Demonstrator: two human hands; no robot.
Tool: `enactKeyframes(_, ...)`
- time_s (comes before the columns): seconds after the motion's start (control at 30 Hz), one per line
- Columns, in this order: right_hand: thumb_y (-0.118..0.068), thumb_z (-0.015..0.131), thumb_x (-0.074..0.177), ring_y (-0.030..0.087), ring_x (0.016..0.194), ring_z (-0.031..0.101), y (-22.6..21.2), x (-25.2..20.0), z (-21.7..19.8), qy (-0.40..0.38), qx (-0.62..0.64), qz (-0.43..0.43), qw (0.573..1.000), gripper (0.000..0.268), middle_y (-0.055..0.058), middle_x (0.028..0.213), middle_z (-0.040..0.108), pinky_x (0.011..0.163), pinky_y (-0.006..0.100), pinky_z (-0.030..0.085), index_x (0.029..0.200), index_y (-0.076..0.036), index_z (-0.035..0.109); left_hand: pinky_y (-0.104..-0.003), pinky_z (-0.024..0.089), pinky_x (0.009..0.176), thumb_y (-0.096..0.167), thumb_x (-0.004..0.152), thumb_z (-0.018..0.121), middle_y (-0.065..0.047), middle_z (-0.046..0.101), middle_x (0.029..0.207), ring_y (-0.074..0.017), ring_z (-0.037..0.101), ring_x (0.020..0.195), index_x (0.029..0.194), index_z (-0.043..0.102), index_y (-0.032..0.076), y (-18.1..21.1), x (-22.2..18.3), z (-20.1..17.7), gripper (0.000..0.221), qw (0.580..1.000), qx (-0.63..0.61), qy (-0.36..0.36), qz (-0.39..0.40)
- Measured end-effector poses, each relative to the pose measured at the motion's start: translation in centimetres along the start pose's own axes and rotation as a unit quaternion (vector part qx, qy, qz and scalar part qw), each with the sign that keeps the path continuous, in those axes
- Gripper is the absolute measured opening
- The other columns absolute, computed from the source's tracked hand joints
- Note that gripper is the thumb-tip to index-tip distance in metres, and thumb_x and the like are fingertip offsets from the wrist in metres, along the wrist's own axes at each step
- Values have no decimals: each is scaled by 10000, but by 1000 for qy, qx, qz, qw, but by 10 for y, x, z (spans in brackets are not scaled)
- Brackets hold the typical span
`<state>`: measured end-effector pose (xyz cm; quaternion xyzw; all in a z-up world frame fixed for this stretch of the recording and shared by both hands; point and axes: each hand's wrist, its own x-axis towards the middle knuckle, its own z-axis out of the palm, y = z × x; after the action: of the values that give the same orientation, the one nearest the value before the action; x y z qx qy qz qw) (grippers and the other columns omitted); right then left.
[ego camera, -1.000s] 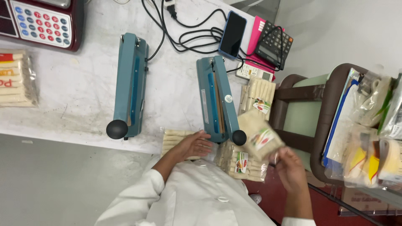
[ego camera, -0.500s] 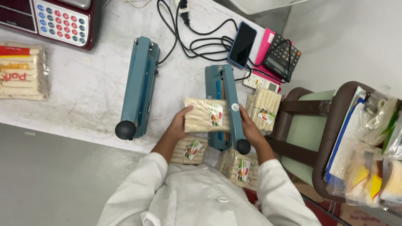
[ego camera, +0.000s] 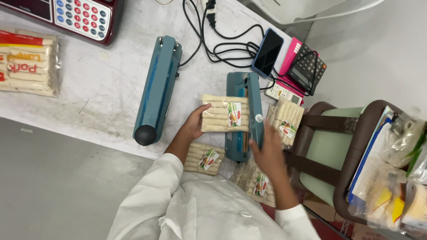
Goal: The person seals packages of sausages using a heat sealer. They place the packages on the sealer, press down the handle to seal, and then remove the sealed packages, repeating the process for multiple items.
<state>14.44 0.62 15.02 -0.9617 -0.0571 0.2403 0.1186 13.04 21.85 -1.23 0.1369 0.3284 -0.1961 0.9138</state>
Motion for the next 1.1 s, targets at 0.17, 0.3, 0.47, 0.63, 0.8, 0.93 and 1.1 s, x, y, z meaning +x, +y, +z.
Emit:
enactKeyframes(0.17, -140, 563, 946, 430, 1289, 480, 24, 8, 64, 29, -51, -32, 998, 784, 224, 1374, 429, 882, 543, 565, 1631, -117, 182, -489, 570, 956, 444, 824, 705, -204, 694, 1228, -339, 697, 1092, 1282, 629, 32, -3, 4, -10, 621, 1000, -11, -2, 11)
enactKeyframes(0.3, -125, 570, 909, 392, 1202, 540, 23, 5, 40, 32, -57, -47, 997, 796, 188, 1290, 477, 806, 488, 576, 1631, -116, 235, -496, 606, 899, 459, 825, 736, -158, 729, 1178, -318, 743, 1004, 1270, 656, 92, 2, 20, -14, 582, 1000, 10, -10, 6)
enactKeyframes(0.47, -89, 554, 907, 401, 1163, 543, 32, 13, 90, 78, -49, -54, 994, 810, 204, 1265, 459, 768, 488, 575, 1627, -77, 184, -503, 607, 878, 432, 831, 757, -186, 725, 1160, -340, 743, 982, 1269, 645, 61, -2, 22, -17, 585, 1000, 14, -6, 17)
enactKeyframes(0.63, -144, 561, 889, 331, 1110, 569, 43, 17, 113, 141, -73, -54, 986, 815, 144, 1237, 470, 756, 468, 591, 1625, -93, 215, -519, 597, 862, 405, 831, 760, -214, 714, 1149, -355, 734, 977, 1263, 633, 38, -4, 22, -16, 581, 1000, 16, 1, 17)
enactKeyframes(0.8, -180, 563, 880, 309, 1082, 573, 52, 18, 122, 181, -65, -70, 979, 795, 113, 1197, 475, 791, 449, 570, 1619, -124, 276, -468, 608, 828, 415, 826, 764, -175, 729, 1083, -311, 746, 931, 1215, 655, 69, -2, 21, -19, 532, 999, 29, 14, 19)
enactKeyframes(0.93, -193, 567, 876, 306, 1074, 572, 52, 18, 122, 194, -65, -76, 976, 786, 112, 1194, 482, 805, 445, 558, 1613, -123, 303, -478, 589, 859, 423, 822, 753, -182, 709, 1107, -328, 725, 972, 1231, 632, 49, -3, 17, -15, 567, 999, 29, 25, 18)
enactKeyframes(1.1, -145, 541, 916, 292, 1032, 585, 49, 16, 119, 184, -49, -79, 979, 732, 112, 1184, 482, 763, 405, 575, 1605, -103, 299, -462, 585, 887, 415, 814, 734, -176, 714, 1121, -308, 723, 1004, 1226, 620, 56, 7, -2, 6, 558, 999, 30, 31, 24)
